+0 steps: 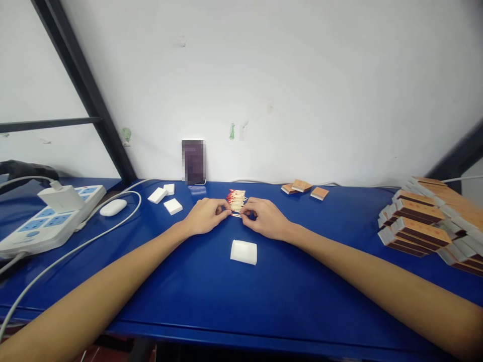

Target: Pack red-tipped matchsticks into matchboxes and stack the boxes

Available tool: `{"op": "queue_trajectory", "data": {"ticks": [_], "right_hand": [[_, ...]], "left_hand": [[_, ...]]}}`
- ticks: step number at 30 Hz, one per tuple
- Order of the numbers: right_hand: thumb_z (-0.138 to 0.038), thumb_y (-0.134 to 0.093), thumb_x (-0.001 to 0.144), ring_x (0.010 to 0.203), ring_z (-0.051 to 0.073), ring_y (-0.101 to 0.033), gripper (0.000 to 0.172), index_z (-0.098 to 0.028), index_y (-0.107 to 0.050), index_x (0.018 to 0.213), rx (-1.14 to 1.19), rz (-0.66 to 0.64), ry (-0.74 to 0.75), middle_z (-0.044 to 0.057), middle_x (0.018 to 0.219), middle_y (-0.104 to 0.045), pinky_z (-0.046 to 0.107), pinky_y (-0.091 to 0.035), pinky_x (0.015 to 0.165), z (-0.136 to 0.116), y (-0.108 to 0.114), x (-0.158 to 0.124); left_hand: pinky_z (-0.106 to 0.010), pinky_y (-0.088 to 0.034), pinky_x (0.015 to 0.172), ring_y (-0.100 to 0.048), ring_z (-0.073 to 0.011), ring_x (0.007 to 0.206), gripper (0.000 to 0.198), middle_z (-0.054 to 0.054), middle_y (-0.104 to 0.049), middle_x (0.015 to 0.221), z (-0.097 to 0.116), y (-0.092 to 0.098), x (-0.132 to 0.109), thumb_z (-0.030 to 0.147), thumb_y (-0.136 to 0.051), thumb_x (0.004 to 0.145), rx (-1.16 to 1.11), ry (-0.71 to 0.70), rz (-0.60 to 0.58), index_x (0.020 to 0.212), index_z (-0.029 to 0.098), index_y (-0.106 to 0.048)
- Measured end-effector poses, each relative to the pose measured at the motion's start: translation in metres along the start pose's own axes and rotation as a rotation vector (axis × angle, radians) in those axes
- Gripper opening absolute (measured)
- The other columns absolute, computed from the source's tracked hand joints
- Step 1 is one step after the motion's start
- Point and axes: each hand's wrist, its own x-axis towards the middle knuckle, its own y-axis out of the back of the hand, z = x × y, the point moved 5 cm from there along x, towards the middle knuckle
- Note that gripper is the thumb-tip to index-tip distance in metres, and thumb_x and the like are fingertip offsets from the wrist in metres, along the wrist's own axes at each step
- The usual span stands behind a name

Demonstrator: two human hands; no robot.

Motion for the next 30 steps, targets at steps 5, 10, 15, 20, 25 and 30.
{"op": "queue_trajectory", "data": {"ticks": [5, 10, 15, 20, 25, 30], "right_hand": [[-0.016, -0.061, 0.08, 0.069, 0.015, -0.055, 0.008, -0.019, -0.068, 0.077, 0.0, -0.004, 0.001, 0.002, 0.077, -0.062, 0.028, -0.041, 0.065, 0.002, -0.001, -0.001], [-0.013, -0.061, 0.078, 0.064, 0.012, -0.051, 0.009, -0.018, -0.066, 0.074, 0.067, -0.008, 0.063, 0.001, 0.072, -0.059, 0.025, -0.038, 0.061, -0.004, 0.002, 0.0], [-0.013, -0.061, 0.077, 0.063, 0.011, -0.05, 0.008, -0.018, -0.066, 0.073, 0.115, -0.011, 0.106, 0.0, 0.071, -0.059, 0.025, -0.038, 0.062, -0.007, 0.003, -0.002], [-0.016, -0.058, 0.08, 0.065, 0.013, -0.051, 0.011, -0.018, -0.068, 0.083, 0.03, 0.044, -0.112, 0.001, 0.075, -0.06, 0.027, -0.037, 0.063, 0.009, 0.003, -0.001], [-0.018, -0.057, 0.082, 0.067, 0.014, -0.052, 0.014, -0.02, -0.07, 0.086, -0.043, -0.013, -0.154, 0.001, 0.079, -0.06, 0.028, -0.037, 0.064, 0.012, 0.0, -0.001], [-0.017, -0.058, 0.083, 0.071, 0.015, -0.055, 0.013, -0.02, -0.07, 0.085, -0.041, -0.039, -0.139, 0.002, 0.081, -0.06, 0.028, -0.037, 0.065, 0.01, 0.0, -0.001]], "left_hand": [[-0.025, -0.035, 0.063, -0.058, -0.0131, 0.064, 0.02, 0.004, -0.062, 0.067, 0.0, -0.002, 0.0, 0.028, -0.05, 0.092, -0.02, -0.025, 0.001, 0.101, 0.023, -0.067], [-0.025, -0.035, 0.061, -0.055, -0.0123, 0.06, 0.024, 0.005, -0.059, 0.065, -0.001, -0.002, -0.003, 0.022, -0.05, 0.09, -0.014, -0.062, -0.01, 0.109, 0.022, -0.065], [-0.027, -0.039, 0.068, -0.059, -0.0156, 0.071, 0.038, 0.0, -0.066, 0.081, 0.009, 0.0, -0.006, 0.019, -0.045, 0.094, 0.116, -0.213, -0.056, 0.128, 0.025, -0.06], [-0.029, -0.042, 0.072, -0.061, -0.018, 0.079, 0.039, -0.004, -0.067, 0.09, 0.012, -0.001, -0.007, 0.018, -0.043, 0.095, 0.199, -0.265, -0.081, 0.127, 0.025, -0.063], [-0.027, -0.04, 0.066, -0.058, -0.0157, 0.068, 0.037, -0.001, -0.065, 0.076, 0.009, -0.001, -0.007, 0.021, -0.046, 0.095, 0.138, -0.206, -0.068, 0.126, 0.023, -0.064], [-0.026, -0.039, 0.064, -0.056, -0.0143, 0.065, 0.033, 0.0, -0.064, 0.075, 0.007, -0.002, -0.006, 0.022, -0.047, 0.094, 0.113, -0.201, -0.069, 0.12, 0.022, -0.067]]}}
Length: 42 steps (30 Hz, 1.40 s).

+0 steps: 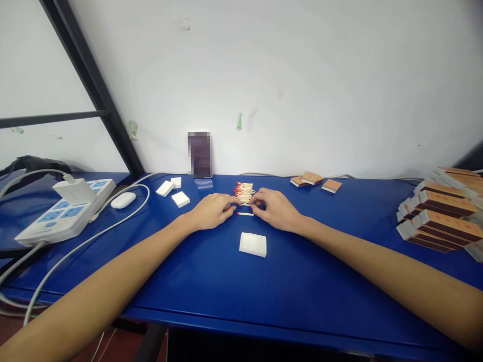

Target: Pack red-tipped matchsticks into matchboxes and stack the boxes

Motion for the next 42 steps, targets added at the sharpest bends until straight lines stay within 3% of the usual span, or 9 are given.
{"op": "queue_trajectory", "data": {"ticks": [5, 10, 16, 24, 32, 36, 42], "right_hand": [[-0.017, -0.057, 0.084, 0.067, 0.014, -0.052, 0.014, -0.018, -0.07, 0.088, 0.002, 0.014, 0.056, 0.0, 0.073, -0.058, 0.028, -0.034, 0.066, -0.005, 0.002, -0.001], [-0.026, -0.056, 0.09, 0.055, 0.011, -0.046, 0.019, -0.02, -0.071, 0.099, 0.008, -0.055, -0.019, -0.007, 0.056, -0.05, 0.032, -0.032, 0.075, -0.005, 0.001, -0.001], [-0.026, -0.055, 0.089, 0.05, 0.009, -0.043, 0.016, -0.019, -0.068, 0.084, 0.016, -0.048, -0.015, -0.008, 0.054, -0.049, 0.034, -0.032, 0.08, -0.002, -0.001, 0.001], [-0.022, -0.056, 0.084, 0.047, 0.01, -0.042, 0.014, -0.019, -0.068, 0.079, 0.079, -0.059, 0.011, -0.005, 0.054, -0.051, 0.026, -0.033, 0.059, -0.002, -0.002, 0.001], [-0.023, -0.056, 0.084, 0.05, 0.01, -0.042, 0.015, -0.019, -0.069, 0.082, 0.131, -0.068, 0.023, -0.004, 0.058, -0.053, 0.026, -0.032, 0.057, -0.004, -0.001, -0.001], [-0.028, -0.054, 0.087, 0.051, 0.01, -0.04, 0.018, -0.019, -0.068, 0.088, 0.148, -0.062, 0.01, -0.004, 0.058, -0.052, 0.026, -0.03, 0.056, -0.005, 0.001, -0.002], [-0.027, -0.054, 0.087, 0.052, 0.01, -0.04, 0.016, -0.019, -0.067, 0.081, 0.148, -0.111, 0.033, -0.006, 0.056, -0.046, 0.026, -0.03, 0.057, -0.011, 0.001, -0.003]], "left_hand": [[-0.025, -0.037, 0.064, -0.053, -0.0122, 0.061, 0.029, 0.003, -0.058, 0.066, -0.005, -0.003, 0.001, 0.022, -0.049, 0.092, -0.081, 0.018, 0.001, 0.114, 0.021, -0.068], [-0.024, -0.034, 0.061, -0.049, -0.0111, 0.057, 0.029, 0.005, -0.054, 0.062, -0.006, -0.003, 0.0, 0.023, -0.05, 0.092, -0.103, 0.034, 0.016, 0.115, 0.02, -0.067], [-0.024, -0.035, 0.061, -0.049, -0.0106, 0.056, 0.022, 0.005, -0.054, 0.06, -0.005, -0.002, -0.001, 0.023, -0.052, 0.091, -0.141, 0.054, 0.025, 0.102, 0.019, -0.069], [-0.024, -0.037, 0.063, -0.048, -0.0099, 0.057, 0.022, 0.006, -0.055, 0.062, -0.01, -0.002, -0.001, 0.027, -0.056, 0.09, -0.206, 0.085, 0.051, 0.105, 0.019, -0.069], [-0.024, -0.035, 0.061, -0.05, -0.01, 0.056, 0.018, 0.005, -0.057, 0.06, -0.009, 0.0, 0.001, 0.03, -0.058, 0.09, -0.171, 0.124, 0.068, 0.095, 0.02, -0.072], [-0.024, -0.035, 0.06, -0.049, -0.01, 0.054, 0.02, 0.005, -0.057, 0.06, -0.01, 0.0, 0.001, 0.028, -0.056, 0.09, -0.173, 0.11, 0.08, 0.098, 0.019, -0.071], [-0.024, -0.038, 0.06, -0.049, -0.0103, 0.053, 0.022, 0.005, -0.057, 0.058, -0.013, 0.001, 0.0, 0.019, -0.054, 0.089, -0.157, 0.129, 0.132, 0.104, 0.016, -0.069]]}}
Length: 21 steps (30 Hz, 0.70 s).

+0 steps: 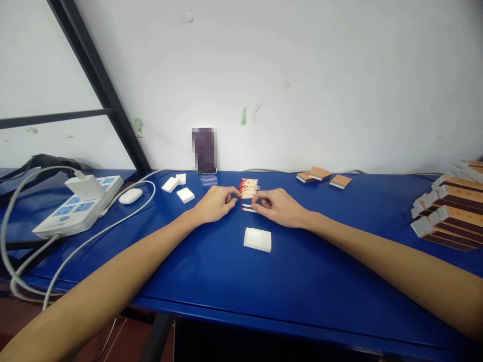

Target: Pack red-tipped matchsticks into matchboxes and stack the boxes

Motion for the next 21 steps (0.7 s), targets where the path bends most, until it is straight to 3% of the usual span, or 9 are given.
{"op": "queue_trajectory", "data": {"ticks": [7, 16, 21], "right_hand": [[-0.035, -0.058, 0.088, 0.052, 0.01, -0.039, 0.017, -0.02, -0.066, 0.085, -0.031, -0.036, 0.038, -0.007, 0.056, -0.043, 0.026, -0.029, 0.057, -0.0037, -0.0004, -0.0011], [-0.035, -0.058, 0.087, 0.053, 0.01, -0.041, 0.018, -0.02, -0.066, 0.081, -0.02, 0.01, 0.061, -0.006, 0.057, -0.044, 0.027, -0.03, 0.057, -0.0031, 0.0009, -0.002], [-0.03, -0.052, 0.09, 0.059, 0.013, -0.046, 0.023, -0.019, -0.07, 0.098, -0.069, 0.09, -0.032, -0.002, 0.065, -0.054, 0.027, -0.032, 0.059, 0.0041, 0.0036, -0.0004]], "left_hand": [[-0.025, -0.039, 0.063, -0.052, -0.0116, 0.057, 0.026, 0.004, -0.057, 0.059, 0.0055, 0.0004, -0.0004, 0.016, -0.052, 0.089, 0.061, -0.064, -0.034, 0.109, 0.015, -0.069], [-0.026, -0.04, 0.065, -0.052, -0.0124, 0.057, 0.028, 0.003, -0.057, 0.061, 0.0061, 0.0001, -0.0003, 0.018, -0.051, 0.09, 0.076, -0.088, -0.045, 0.111, 0.016, -0.069], [-0.025, -0.039, 0.063, -0.05, -0.0114, 0.055, 0.025, 0.004, -0.055, 0.06, 0.0065, 0.0007, -0.0006, 0.017, -0.051, 0.089, 0.066, -0.102, -0.046, 0.106, 0.016, -0.068]]}}
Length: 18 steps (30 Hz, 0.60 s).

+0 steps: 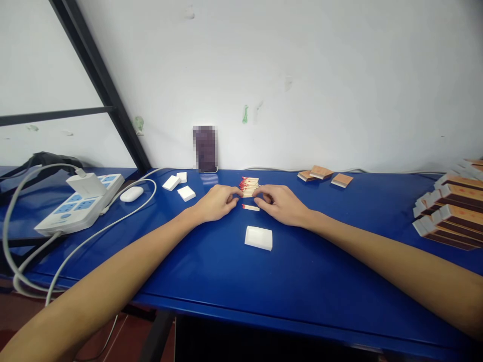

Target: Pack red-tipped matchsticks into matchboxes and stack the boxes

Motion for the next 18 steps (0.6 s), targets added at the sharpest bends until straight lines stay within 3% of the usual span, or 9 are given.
{"op": "queue_trajectory", "data": {"ticks": [6, 18], "right_hand": [[-0.03, -0.05, 0.092, 0.068, 0.015, -0.052, 0.03, -0.019, -0.072, 0.109, -0.088, -0.029, 0.06, 0.004, 0.08, -0.063, 0.029, -0.035, 0.064, -0.001, -0.0037, 0.0004], [-0.028, -0.049, 0.093, 0.07, 0.017, -0.054, 0.032, -0.019, -0.073, 0.111, -0.108, -0.052, 0.046, 0.005, 0.083, -0.064, 0.029, -0.036, 0.066, -0.0022, -0.0045, -0.0001]], "left_hand": [[-0.024, -0.037, 0.06, -0.049, -0.0106, 0.054, 0.023, 0.005, -0.053, 0.06, -0.001, -0.0008, -0.0004, 0.018, -0.052, 0.089, -0.024, -0.015, 0.012, 0.106, 0.017, -0.066], [-0.026, -0.039, 0.063, -0.052, -0.0122, 0.058, 0.024, 0.003, -0.058, 0.062, -0.0022, -0.0028, 0.0009, 0.017, -0.052, 0.089, 0.013, -0.006, -0.01, 0.107, 0.016, -0.069]]}}
